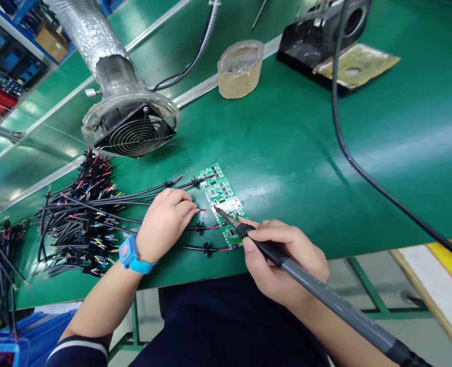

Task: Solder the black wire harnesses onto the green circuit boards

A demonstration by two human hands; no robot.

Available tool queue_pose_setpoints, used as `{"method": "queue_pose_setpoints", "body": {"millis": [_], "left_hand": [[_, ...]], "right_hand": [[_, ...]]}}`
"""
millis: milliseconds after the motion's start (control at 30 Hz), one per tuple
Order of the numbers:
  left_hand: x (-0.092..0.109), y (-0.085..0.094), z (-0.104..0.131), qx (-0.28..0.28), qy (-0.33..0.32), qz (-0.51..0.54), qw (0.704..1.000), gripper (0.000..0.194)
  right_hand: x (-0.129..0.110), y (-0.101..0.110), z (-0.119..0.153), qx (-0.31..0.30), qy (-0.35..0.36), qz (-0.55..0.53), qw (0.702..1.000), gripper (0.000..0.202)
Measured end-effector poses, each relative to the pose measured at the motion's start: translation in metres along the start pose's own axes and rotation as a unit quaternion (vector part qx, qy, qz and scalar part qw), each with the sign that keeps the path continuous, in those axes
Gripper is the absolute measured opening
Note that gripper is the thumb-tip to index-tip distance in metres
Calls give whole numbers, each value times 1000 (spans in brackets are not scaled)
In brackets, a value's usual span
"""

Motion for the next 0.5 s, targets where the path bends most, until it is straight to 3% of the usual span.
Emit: {"method": "queue_pose_setpoints", "body": {"millis": [233, 500], "left_hand": [[-14, 2, -1, 76, 105, 179, 975, 8], [-19, -1, -2, 88, 125, 210, 966, 11]], "right_hand": [[-6, -2, -5, -6, 12, 11, 1000, 20], [-8, -7, -3, -28, 6, 79, 996, 13]]}}
Point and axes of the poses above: each hand's wrist, its own z-axis away from the middle knuckle, its own y-axis out of the back of the hand, x = y × z, the point moved 10 cm from there along -z, towards the middle knuckle, and after that the axes turned 14 degrees about z, right-handed, at the moved point
